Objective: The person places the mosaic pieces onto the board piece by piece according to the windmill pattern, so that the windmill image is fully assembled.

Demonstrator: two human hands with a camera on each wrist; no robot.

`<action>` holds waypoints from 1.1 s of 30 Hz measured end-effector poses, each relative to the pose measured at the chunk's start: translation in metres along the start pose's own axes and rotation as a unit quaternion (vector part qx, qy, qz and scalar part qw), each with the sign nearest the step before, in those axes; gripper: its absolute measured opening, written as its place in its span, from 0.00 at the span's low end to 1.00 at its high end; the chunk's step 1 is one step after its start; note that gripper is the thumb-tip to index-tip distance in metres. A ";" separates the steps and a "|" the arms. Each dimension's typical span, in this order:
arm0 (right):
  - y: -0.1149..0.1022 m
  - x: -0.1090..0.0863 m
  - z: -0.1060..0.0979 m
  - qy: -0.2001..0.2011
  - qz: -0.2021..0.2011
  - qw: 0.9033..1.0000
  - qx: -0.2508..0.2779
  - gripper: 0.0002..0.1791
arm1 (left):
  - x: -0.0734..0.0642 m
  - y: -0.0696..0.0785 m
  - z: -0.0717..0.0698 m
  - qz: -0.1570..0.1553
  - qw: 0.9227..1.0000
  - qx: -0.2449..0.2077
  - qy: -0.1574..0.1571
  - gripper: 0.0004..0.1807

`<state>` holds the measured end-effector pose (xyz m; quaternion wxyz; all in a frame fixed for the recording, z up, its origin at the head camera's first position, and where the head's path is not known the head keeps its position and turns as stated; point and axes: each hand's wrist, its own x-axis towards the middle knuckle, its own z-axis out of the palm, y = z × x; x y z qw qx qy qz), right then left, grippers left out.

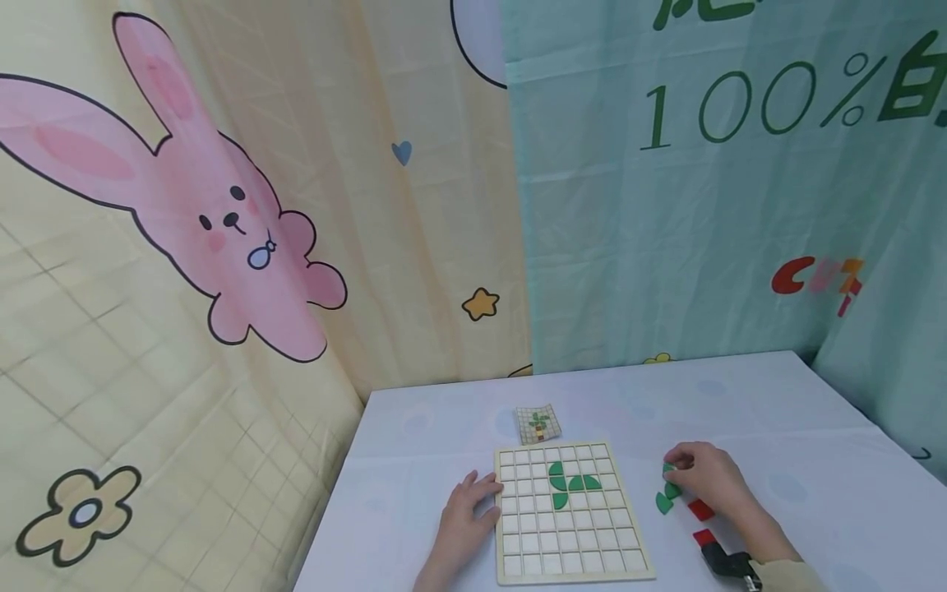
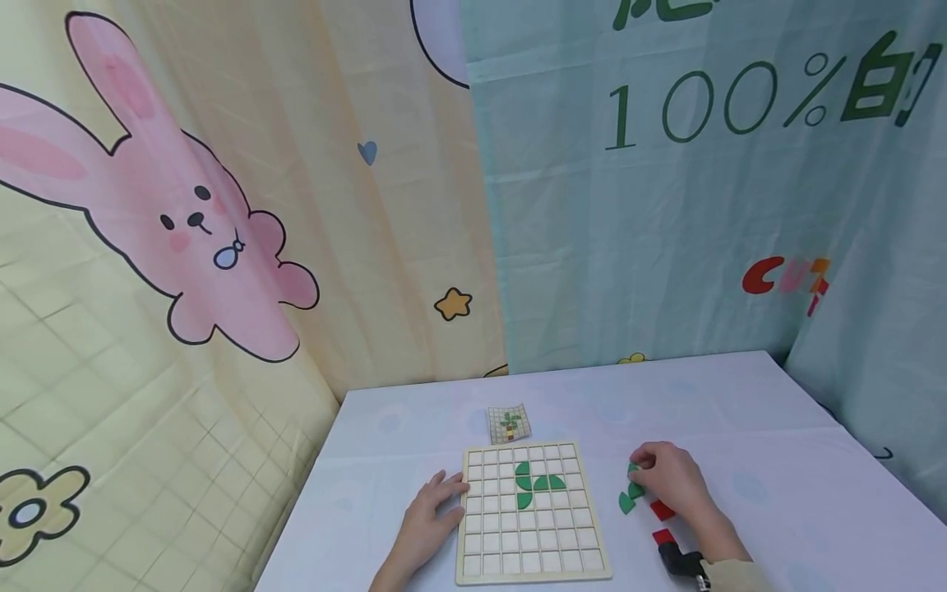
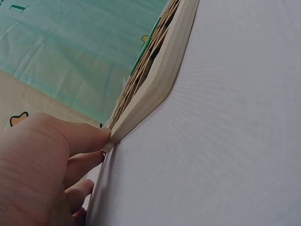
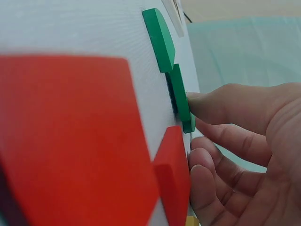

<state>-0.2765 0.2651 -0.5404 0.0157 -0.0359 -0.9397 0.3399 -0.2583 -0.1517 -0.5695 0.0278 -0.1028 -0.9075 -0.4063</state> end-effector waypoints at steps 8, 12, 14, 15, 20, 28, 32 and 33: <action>-0.001 0.002 0.002 0.000 0.016 1.000 0.007 0.11 | -0.001 0.000 -0.002 -0.003 1.000 0.001 0.000 0.18; -0.002 0.003 0.003 -0.001 0.011 1.000 0.015 0.11 | -0.002 0.001 -0.002 -0.007 1.000 0.000 -0.001 0.18; -0.002 0.003 0.003 -0.003 0.009 1.000 0.020 0.11 | -0.002 0.001 -0.002 -0.008 1.000 -0.002 -0.001 0.18; -0.002 0.003 0.003 -0.003 0.008 1.000 0.023 0.11 | -0.002 0.000 -0.002 -0.008 1.000 -0.003 -0.001 0.18; -0.001 0.004 0.004 -0.007 0.007 1.000 0.029 0.10 | -0.001 -0.003 0.000 -0.004 1.000 0.000 -0.002 0.18; 0.003 0.004 0.004 -0.012 0.003 0.999 0.048 0.07 | -0.001 -0.002 0.000 0.005 1.000 -0.002 0.000 0.19; 0.003 0.002 0.002 -0.015 -0.008 0.998 0.066 0.09 | -0.001 -0.001 0.000 0.004 1.000 0.003 0.002 0.19; 0.002 0.001 0.001 -0.014 -0.011 0.997 0.070 0.10 | -0.001 0.000 0.000 0.003 1.000 0.003 0.002 0.19</action>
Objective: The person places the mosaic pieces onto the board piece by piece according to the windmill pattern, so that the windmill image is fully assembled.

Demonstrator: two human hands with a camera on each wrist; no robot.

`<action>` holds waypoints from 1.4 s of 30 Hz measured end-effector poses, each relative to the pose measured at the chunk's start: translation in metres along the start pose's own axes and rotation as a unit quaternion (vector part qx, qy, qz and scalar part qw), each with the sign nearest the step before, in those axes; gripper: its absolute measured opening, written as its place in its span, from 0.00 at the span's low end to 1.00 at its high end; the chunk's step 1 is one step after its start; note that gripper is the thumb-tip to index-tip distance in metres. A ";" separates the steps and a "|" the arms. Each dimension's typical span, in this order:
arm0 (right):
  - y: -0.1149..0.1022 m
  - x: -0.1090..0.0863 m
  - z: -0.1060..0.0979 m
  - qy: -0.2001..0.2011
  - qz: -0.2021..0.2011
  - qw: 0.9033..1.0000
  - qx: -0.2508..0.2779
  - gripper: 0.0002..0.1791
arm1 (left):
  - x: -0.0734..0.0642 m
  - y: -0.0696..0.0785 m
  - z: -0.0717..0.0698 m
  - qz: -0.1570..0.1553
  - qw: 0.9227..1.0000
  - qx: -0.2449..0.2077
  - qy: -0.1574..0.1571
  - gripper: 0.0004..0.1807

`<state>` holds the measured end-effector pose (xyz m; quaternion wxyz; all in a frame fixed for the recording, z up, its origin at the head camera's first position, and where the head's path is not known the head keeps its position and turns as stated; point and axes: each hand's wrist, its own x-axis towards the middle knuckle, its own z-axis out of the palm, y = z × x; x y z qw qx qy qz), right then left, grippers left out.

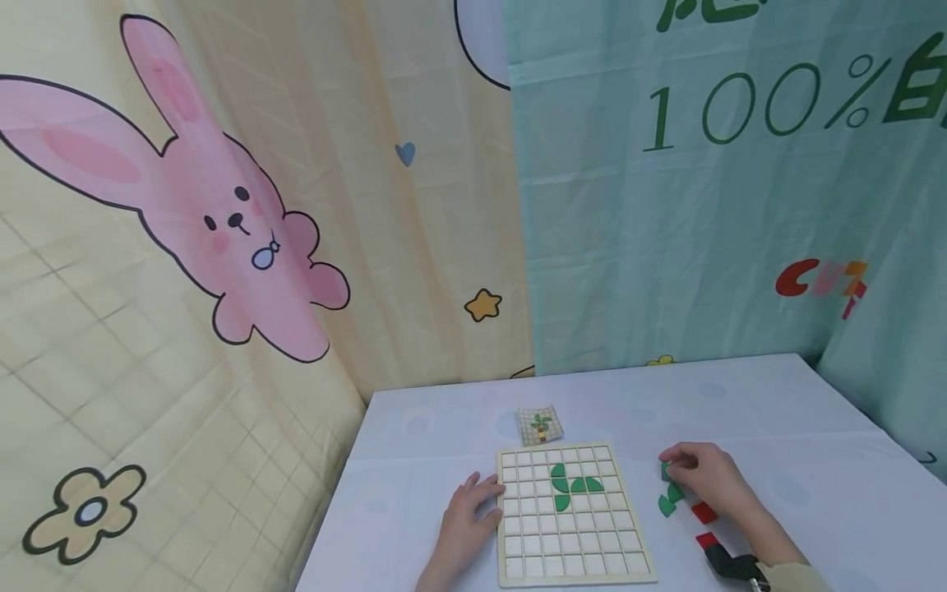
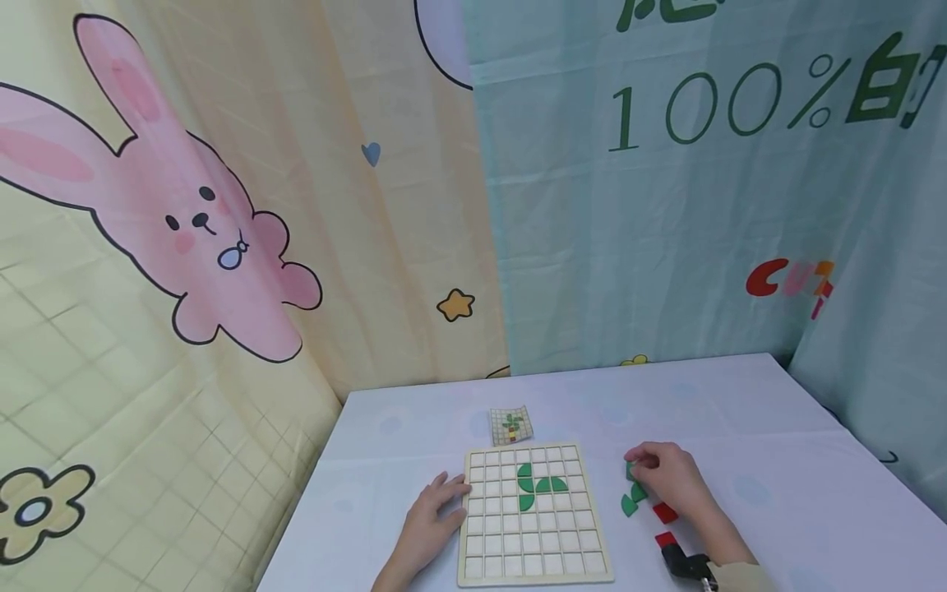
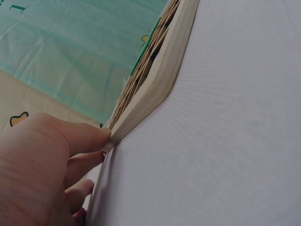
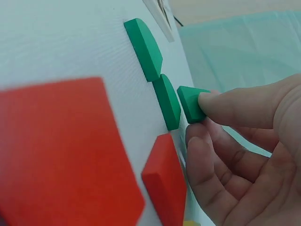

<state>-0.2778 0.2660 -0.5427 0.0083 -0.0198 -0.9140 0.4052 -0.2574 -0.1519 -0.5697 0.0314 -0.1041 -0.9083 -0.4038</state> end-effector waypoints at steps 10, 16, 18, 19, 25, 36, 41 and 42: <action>-0.005 -0.002 0.001 0.006 -0.001 0.999 0.036 0.12 | 0.000 0.001 -0.001 -0.001 1.000 -0.007 0.000 0.18; -0.009 -0.003 0.006 0.001 -0.004 0.998 0.057 0.11 | 0.001 -0.001 0.001 -0.005 1.000 -0.004 0.000 0.18; -0.012 -0.003 0.007 0.000 -0.009 0.998 0.063 0.10 | 0.002 -0.002 0.001 -0.002 1.000 -0.004 -0.003 0.18; -0.014 -0.004 0.009 0.000 -0.010 0.998 0.065 0.10 | 0.002 -0.003 0.000 0.003 1.000 -0.006 -0.004 0.18; -0.025 -0.001 0.018 -0.005 -0.019 0.997 0.072 0.10 | 0.001 -0.006 -0.001 0.014 1.000 -0.018 -0.003 0.18; -0.046 0.007 0.029 -0.003 -0.042 0.996 0.080 0.10 | 0.002 -0.006 0.001 0.020 1.000 -0.011 -0.001 0.18; -0.058 0.009 0.038 -0.018 -0.054 0.992 0.112 0.08 | 0.001 -0.006 0.000 0.019 1.000 -0.008 0.001 0.18; -0.059 0.009 0.041 -0.021 -0.054 0.992 0.116 0.08 | 0.001 -0.006 0.000 0.019 1.000 -0.009 0.001 0.18</action>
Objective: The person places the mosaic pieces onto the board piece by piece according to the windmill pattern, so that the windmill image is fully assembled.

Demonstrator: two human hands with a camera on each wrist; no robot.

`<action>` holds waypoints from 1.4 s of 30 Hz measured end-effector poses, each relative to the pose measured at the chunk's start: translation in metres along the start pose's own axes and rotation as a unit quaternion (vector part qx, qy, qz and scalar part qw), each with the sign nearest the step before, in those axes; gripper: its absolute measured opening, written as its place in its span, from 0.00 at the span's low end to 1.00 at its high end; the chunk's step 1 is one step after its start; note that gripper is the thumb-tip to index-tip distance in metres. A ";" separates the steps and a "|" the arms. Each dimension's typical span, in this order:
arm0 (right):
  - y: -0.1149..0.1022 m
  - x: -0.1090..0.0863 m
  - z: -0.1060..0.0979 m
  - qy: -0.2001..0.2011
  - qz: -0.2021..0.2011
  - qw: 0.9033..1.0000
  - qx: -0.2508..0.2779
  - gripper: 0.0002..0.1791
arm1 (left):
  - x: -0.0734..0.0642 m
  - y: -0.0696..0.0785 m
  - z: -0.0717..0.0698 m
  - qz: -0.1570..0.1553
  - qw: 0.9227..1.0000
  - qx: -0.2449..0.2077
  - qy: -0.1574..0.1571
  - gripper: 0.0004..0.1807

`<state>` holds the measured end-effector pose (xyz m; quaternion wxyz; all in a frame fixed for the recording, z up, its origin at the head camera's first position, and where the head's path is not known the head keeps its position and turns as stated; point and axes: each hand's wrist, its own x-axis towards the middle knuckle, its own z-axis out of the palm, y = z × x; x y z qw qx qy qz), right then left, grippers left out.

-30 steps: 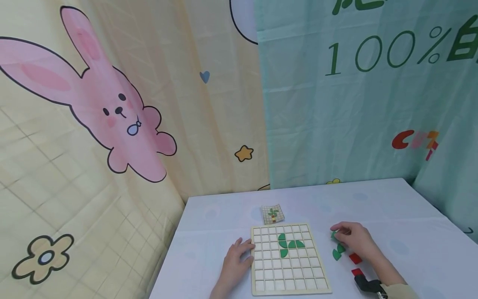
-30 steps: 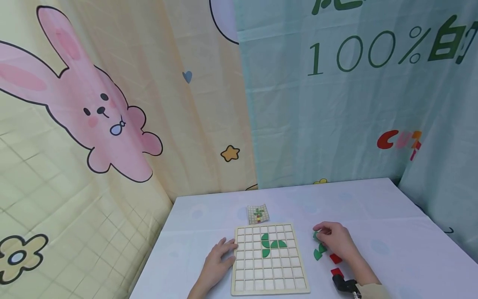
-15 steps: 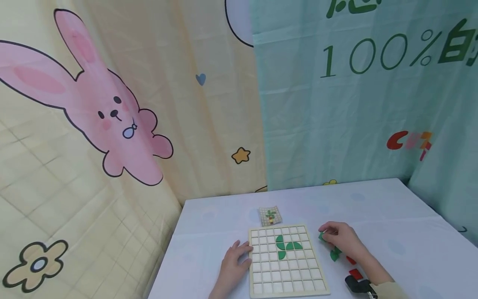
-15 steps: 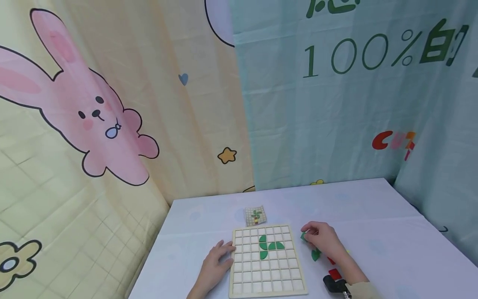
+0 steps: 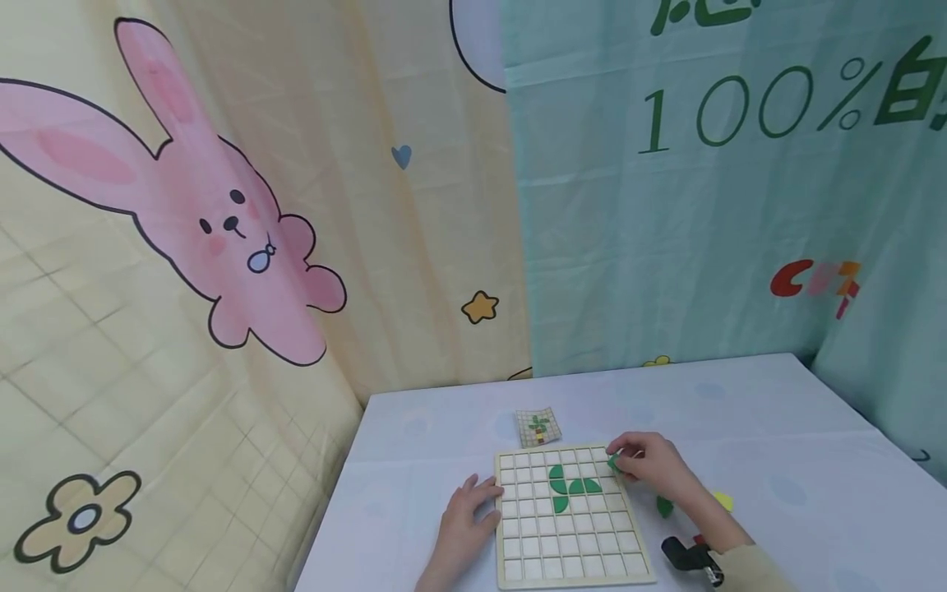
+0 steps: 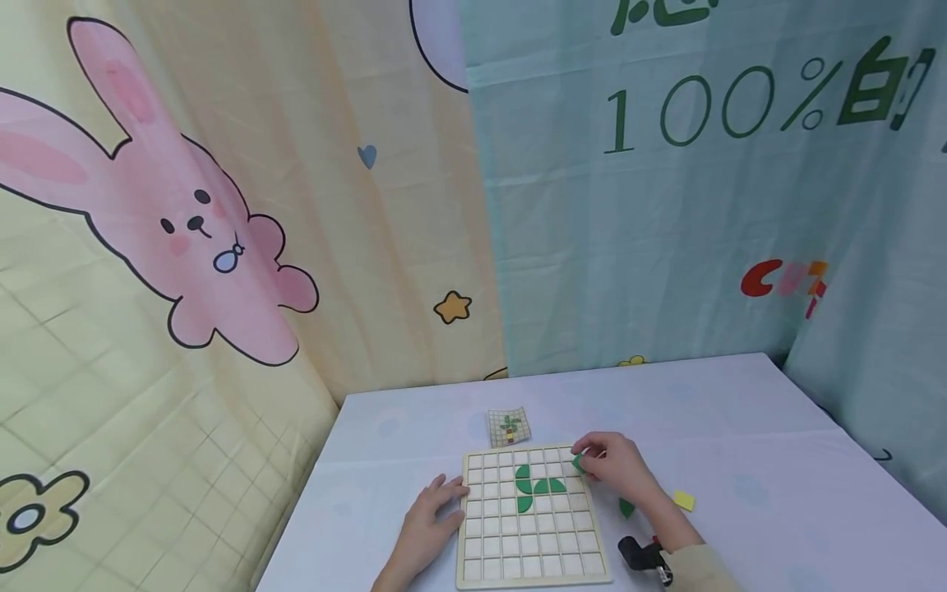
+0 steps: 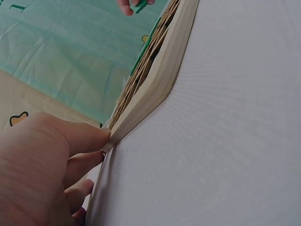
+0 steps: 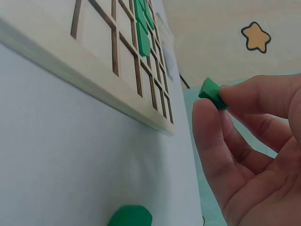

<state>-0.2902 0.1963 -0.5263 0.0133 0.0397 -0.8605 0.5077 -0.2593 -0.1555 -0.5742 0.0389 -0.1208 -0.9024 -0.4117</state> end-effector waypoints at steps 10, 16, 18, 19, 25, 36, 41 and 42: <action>-0.003 -0.003 0.023 -0.030 -0.035 0.999 0.018 0.07 | 0.001 -0.002 0.001 0.001 1.000 -0.008 -0.002 0.18; -0.007 -0.004 0.034 -0.047 -0.033 0.998 0.039 0.05 | 0.001 -0.002 0.000 0.003 1.000 -0.013 -0.004 0.19; -0.009 -0.004 0.037 -0.049 -0.033 0.997 0.047 0.05 | 0.000 -0.002 0.000 0.004 1.000 -0.014 -0.005 0.19; -0.010 -0.004 0.039 -0.049 -0.033 0.997 0.047 0.05 | 0.000 -0.002 -0.001 0.005 1.000 -0.014 -0.006 0.19; -0.016 -0.007 0.049 -0.060 -0.041 0.996 0.060 0.04 | 0.000 -0.002 0.000 -0.004 1.000 -0.017 -0.007 0.18; -0.024 -0.012 0.063 -0.095 -0.064 0.990 0.080 0.09 | 0.000 -0.003 0.001 -0.004 1.000 -0.018 -0.004 0.18; -0.026 -0.013 0.069 -0.115 -0.048 0.986 0.106 0.10 | 0.001 -0.003 0.001 -0.003 1.000 -0.017 -0.006 0.18; -0.026 -0.013 0.070 -0.118 -0.048 0.986 0.111 0.10 | 0.001 -0.003 0.001 -0.003 1.000 -0.016 -0.006 0.18</action>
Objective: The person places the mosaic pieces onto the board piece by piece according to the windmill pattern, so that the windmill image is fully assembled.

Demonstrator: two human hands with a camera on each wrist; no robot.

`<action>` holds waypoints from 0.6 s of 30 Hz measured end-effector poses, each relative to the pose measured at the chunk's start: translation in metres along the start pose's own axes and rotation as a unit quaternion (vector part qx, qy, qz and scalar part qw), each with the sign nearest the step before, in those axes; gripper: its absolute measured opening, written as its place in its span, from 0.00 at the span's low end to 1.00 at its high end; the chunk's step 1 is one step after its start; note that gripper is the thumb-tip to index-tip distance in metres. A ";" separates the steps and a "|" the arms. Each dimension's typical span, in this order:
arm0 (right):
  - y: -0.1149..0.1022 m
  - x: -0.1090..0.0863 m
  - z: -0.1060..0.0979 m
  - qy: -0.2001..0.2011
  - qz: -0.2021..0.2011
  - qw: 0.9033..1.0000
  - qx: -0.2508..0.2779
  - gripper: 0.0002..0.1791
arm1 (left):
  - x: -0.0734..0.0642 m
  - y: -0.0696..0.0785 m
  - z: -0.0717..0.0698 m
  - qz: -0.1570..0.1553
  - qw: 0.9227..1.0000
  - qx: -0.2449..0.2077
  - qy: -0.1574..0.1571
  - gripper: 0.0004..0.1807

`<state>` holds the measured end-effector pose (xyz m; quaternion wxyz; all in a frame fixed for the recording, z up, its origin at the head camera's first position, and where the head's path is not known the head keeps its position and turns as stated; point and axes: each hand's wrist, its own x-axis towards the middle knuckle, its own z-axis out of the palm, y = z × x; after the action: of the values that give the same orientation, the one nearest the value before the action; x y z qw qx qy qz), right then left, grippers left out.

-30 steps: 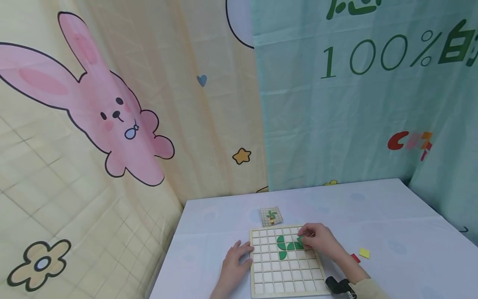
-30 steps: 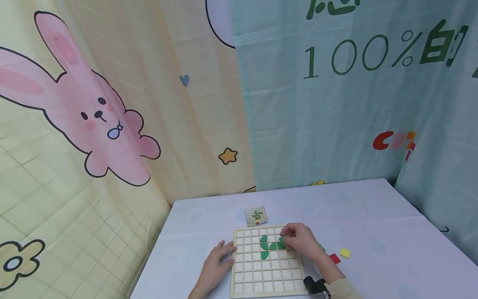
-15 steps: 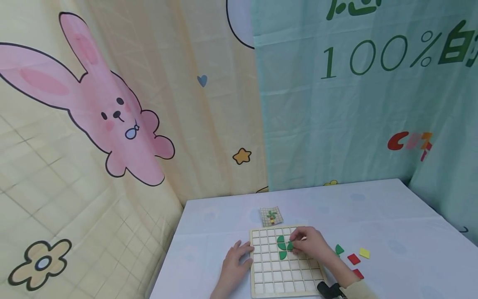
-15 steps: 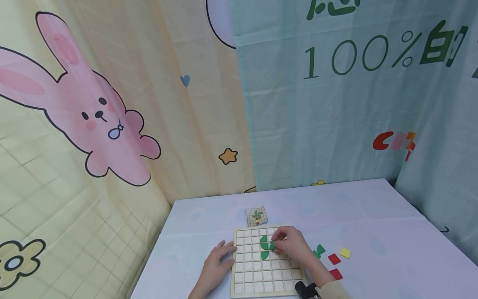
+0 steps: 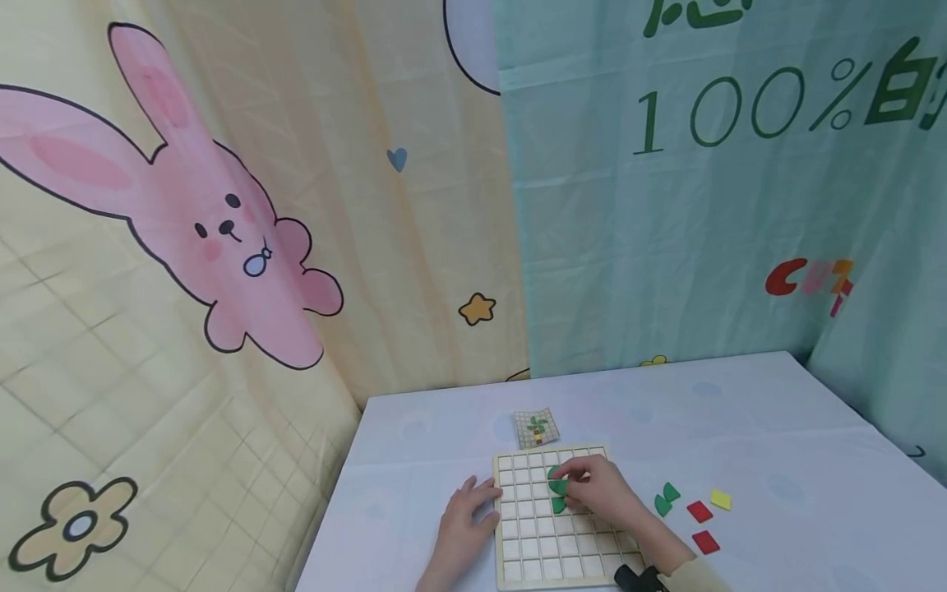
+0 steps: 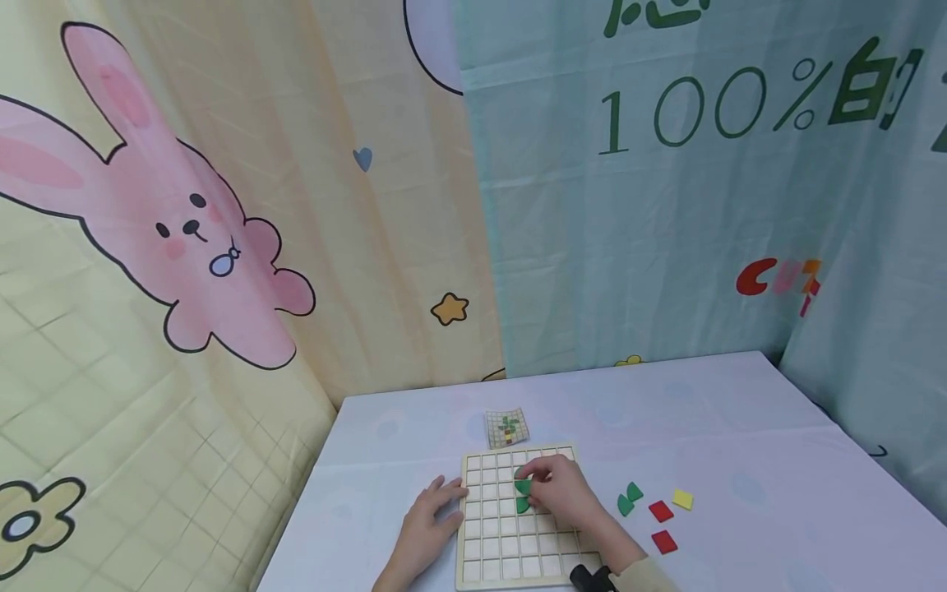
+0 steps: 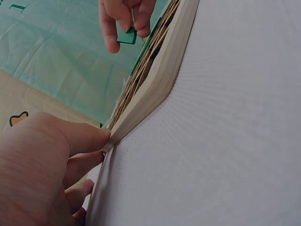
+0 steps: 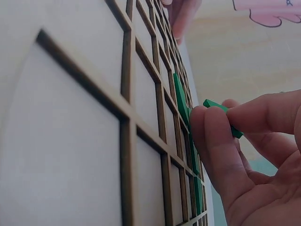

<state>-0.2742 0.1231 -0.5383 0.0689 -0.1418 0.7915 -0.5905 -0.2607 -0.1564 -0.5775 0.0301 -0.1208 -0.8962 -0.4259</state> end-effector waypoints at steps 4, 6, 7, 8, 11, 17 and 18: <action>0.000 0.001 0.004 -0.012 -0.005 1.000 0.008 0.10 | 0.000 0.000 0.000 -0.003 1.000 -0.001 -0.003 0.18; 0.001 0.002 0.006 -0.016 -0.011 1.000 -0.002 0.10 | 0.000 0.000 0.000 -0.006 1.000 -0.003 -0.004 0.18; 0.001 0.001 0.007 -0.017 -0.015 1.000 -0.008 0.10 | 0.000 -0.001 0.000 -0.008 1.000 -0.004 -0.005 0.18; 0.002 0.001 0.008 -0.017 -0.018 1.000 -0.018 0.10 | 0.000 -0.001 0.000 -0.010 1.000 -0.003 -0.006 0.18; 0.003 0.002 0.011 -0.011 -0.030 0.998 -0.055 0.08 | 0.001 -0.002 0.000 -0.011 1.000 -0.003 -0.006 0.18; 0.003 0.004 0.017 -0.005 -0.034 0.996 -0.078 0.04 | 0.000 -0.001 0.000 0.003 1.000 -0.004 -0.003 0.18; 0.003 0.003 0.018 -0.005 -0.035 0.996 -0.079 0.04 | 0.000 -0.001 0.000 0.004 1.000 -0.003 -0.002 0.19</action>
<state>-0.2729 0.1061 -0.5462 0.0413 -0.1774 0.8297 -0.5276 -0.2609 -0.1566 -0.5781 0.0296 -0.1248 -0.8946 -0.4281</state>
